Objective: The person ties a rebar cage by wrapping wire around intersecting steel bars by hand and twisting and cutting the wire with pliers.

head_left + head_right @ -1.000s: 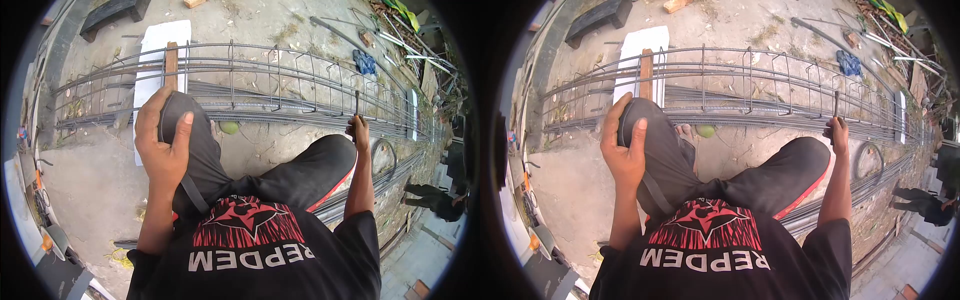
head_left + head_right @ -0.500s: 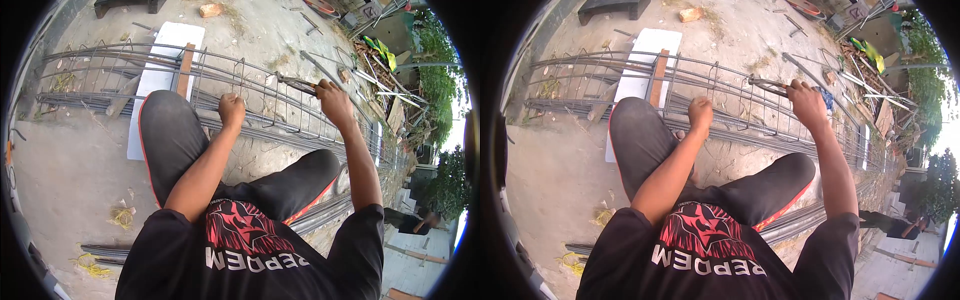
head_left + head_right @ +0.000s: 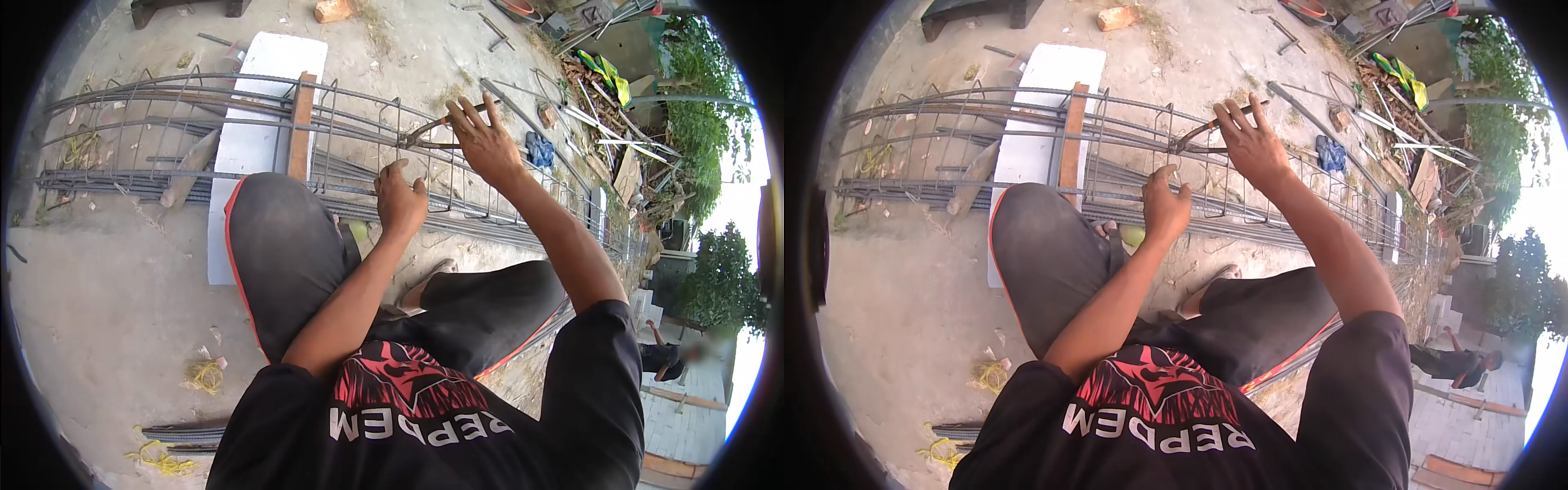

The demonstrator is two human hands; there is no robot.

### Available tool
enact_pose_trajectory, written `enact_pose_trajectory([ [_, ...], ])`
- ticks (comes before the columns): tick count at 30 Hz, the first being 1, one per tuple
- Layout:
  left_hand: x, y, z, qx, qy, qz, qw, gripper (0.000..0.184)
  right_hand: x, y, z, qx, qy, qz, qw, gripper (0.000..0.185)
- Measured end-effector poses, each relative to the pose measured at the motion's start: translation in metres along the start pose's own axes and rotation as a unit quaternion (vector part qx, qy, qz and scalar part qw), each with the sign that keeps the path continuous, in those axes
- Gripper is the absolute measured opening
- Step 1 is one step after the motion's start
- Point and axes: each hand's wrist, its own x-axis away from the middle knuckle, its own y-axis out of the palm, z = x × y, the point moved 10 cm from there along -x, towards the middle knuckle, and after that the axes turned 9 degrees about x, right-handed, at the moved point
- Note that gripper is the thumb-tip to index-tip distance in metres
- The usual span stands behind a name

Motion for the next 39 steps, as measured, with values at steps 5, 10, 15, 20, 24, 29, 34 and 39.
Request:
enact_pose_trajectory([
  [5,0.003,0.004,0.006,-0.020,-0.010,-0.021,1.000,0.050,-0.005,-0.003,0.000,0.001,-0.023,-0.012,1.000,0.045],
  [10,0.002,0.004,0.002,-0.024,0.015,-0.026,0.999,0.050,-0.024,-0.017,0.007,-0.081,-0.071,-0.037,0.993,0.018],
  [15,0.004,0.011,0.004,-0.033,0.022,-0.037,0.999,0.052,-0.033,-0.010,0.018,-0.230,-0.010,-0.145,0.962,0.021],
  [20,0.021,0.009,0.075,-0.168,0.172,-0.030,0.970,0.078,-0.013,0.014,-0.006,-0.443,-0.053,-0.350,0.824,0.028],
  [24,-0.055,0.068,0.064,-0.174,0.202,-0.136,0.954,0.068,-0.031,0.031,-0.013,-0.386,-0.047,-0.317,0.865,0.030],
  [29,-0.116,0.088,0.002,-0.100,0.266,-0.169,0.944,0.036,-0.063,0.009,-0.012,-0.218,0.003,-0.181,0.959,0.031],
  [34,-0.107,0.095,0.024,-0.041,0.128,-0.287,0.948,0.043,-0.058,-0.015,0.004,-0.058,0.036,-0.083,0.994,0.025],
  [39,-0.085,0.093,0.051,-0.022,0.276,-0.110,0.955,0.042,-0.044,0.026,0.023,-0.343,0.101,-0.285,0.889,0.026],
])
